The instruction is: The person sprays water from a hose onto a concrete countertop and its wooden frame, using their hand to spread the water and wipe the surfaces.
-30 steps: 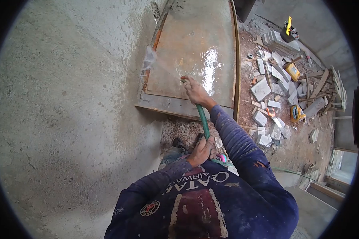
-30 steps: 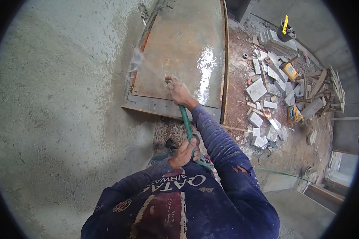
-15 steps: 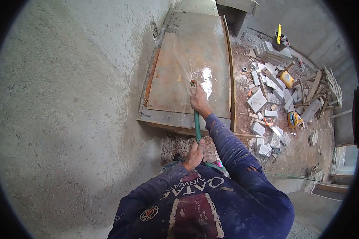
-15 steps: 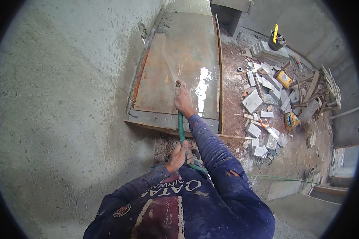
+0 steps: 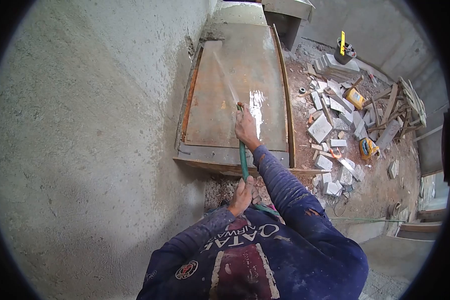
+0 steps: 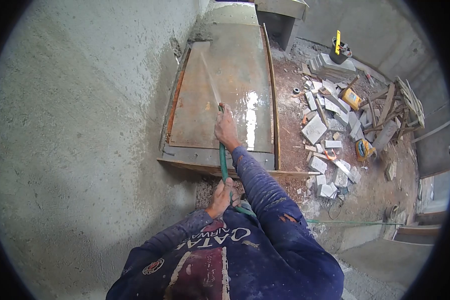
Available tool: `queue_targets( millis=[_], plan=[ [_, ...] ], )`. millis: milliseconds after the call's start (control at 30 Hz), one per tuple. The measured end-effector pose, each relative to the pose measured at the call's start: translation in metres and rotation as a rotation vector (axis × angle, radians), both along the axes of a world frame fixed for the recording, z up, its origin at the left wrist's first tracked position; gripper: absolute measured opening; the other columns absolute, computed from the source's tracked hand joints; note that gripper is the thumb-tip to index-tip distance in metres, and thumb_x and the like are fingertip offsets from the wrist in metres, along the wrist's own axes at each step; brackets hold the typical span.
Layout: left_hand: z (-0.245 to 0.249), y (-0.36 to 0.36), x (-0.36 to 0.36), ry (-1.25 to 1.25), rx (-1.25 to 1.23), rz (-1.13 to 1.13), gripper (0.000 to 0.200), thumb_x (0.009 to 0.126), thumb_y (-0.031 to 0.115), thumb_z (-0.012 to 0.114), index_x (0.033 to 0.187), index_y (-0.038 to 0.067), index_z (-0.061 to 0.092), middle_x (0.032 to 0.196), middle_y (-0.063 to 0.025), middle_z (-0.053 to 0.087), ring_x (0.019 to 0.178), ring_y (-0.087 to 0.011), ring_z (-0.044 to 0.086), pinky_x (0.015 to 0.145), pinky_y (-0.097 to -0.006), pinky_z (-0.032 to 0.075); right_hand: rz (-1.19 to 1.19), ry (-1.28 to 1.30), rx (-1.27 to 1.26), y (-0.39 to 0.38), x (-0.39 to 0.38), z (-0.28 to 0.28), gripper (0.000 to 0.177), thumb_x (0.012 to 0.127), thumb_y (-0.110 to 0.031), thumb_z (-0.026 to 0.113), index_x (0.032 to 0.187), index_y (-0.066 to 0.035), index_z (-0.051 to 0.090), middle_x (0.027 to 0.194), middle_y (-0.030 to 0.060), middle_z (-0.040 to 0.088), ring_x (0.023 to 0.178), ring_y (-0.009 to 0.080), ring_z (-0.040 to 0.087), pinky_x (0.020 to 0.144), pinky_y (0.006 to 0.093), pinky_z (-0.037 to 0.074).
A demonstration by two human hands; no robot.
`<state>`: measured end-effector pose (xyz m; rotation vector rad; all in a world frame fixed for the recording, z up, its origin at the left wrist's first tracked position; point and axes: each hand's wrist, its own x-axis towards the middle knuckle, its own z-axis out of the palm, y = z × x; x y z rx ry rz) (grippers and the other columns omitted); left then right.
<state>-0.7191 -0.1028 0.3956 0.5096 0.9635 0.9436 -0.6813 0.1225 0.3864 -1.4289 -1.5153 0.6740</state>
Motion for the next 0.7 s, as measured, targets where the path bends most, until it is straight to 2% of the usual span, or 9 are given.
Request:
queue_targets(
  millis=[33, 67, 133, 267, 533, 667, 700],
  plan=[
    [0.001, 0.0, 0.0, -0.002, 0.003, 0.002, 0.04, 0.101, 0.05, 0.04, 0.096, 0.011, 0.037, 0.062, -0.0011, 0.038, 0.051, -0.0147, 0.044, 0.053, -0.0329, 0.045, -0.026, -0.009, 0.125, -0.001, -0.002, 0.002, 0.033, 0.097, -0.018, 0.046, 0.129, -0.011, 0.046, 0.092, 0.0258, 0.064, 0.085, 0.0428, 0.064, 0.074, 0.0511, 0.047],
    [-0.001, 0.0, 0.0, -0.003, 0.004, -0.001, 0.04, 0.101, 0.05, 0.04, 0.096, 0.011, 0.037, 0.062, -0.0011, 0.038, 0.051, -0.0147, 0.044, 0.053, -0.0329, 0.045, -0.029, -0.01, 0.126, -0.001, -0.001, 0.004, 0.033, 0.097, -0.018, 0.046, 0.129, -0.011, 0.046, 0.092, 0.0258, 0.064, 0.085, 0.0428, 0.064, 0.074, 0.0511, 0.047],
    [-0.004, -0.001, 0.0, -0.021, -0.009, 0.0, 0.04, 0.101, 0.05, 0.039, 0.096, 0.011, 0.037, 0.062, -0.0011, 0.038, 0.051, -0.0149, 0.044, 0.053, -0.0332, 0.045, -0.001, -0.004, -0.046, -0.005, 0.001, 0.01, 0.032, 0.097, -0.018, 0.046, 0.129, -0.012, 0.046, 0.089, 0.0253, 0.064, 0.082, 0.0438, 0.064, 0.072, 0.0521, 0.047],
    [0.0, -0.001, -0.001, -0.003, -0.004, -0.014, 0.039, 0.101, 0.05, 0.039, 0.096, 0.011, 0.037, 0.062, -0.0015, 0.039, 0.051, -0.0151, 0.045, 0.053, -0.0337, 0.046, -0.011, -0.002, -0.019, -0.009, 0.002, 0.017, 0.031, 0.098, -0.018, 0.045, 0.128, -0.012, 0.045, 0.087, 0.0245, 0.065, 0.079, 0.0449, 0.064, 0.071, 0.0529, 0.047],
    [-0.007, 0.0, -0.001, 0.022, 0.004, -0.036, 0.04, 0.102, 0.048, 0.038, 0.095, 0.009, 0.037, 0.062, -0.0022, 0.04, 0.05, -0.0156, 0.047, 0.055, -0.0365, 0.049, -0.02, 0.025, -0.029, -0.008, 0.005, 0.014, 0.033, 0.098, -0.017, 0.044, 0.13, -0.01, 0.044, 0.106, 0.0281, 0.06, 0.096, 0.0457, 0.06, 0.08, 0.0516, 0.046],
    [-0.005, 0.0, 0.003, -0.004, 0.001, -0.025, 0.04, 0.102, 0.049, 0.038, 0.095, 0.009, 0.037, 0.062, -0.0022, 0.041, 0.05, -0.0159, 0.047, 0.054, -0.0368, 0.049, -0.043, 0.003, -0.011, -0.007, 0.011, 0.014, 0.034, 0.098, -0.017, 0.044, 0.131, -0.009, 0.043, 0.108, 0.0276, 0.06, 0.095, 0.0455, 0.061, 0.08, 0.0516, 0.047],
    [-0.004, 0.001, 0.003, 0.008, 0.0, -0.029, 0.041, 0.102, 0.049, 0.038, 0.095, 0.009, 0.037, 0.062, -0.0022, 0.041, 0.05, -0.0159, 0.047, 0.054, -0.0368, 0.049, -0.052, 0.001, -0.088, -0.007, 0.013, 0.016, 0.034, 0.098, -0.017, 0.043, 0.131, -0.009, 0.043, 0.11, 0.0275, 0.059, 0.094, 0.0454, 0.061, 0.08, 0.0516, 0.047]
  ],
)
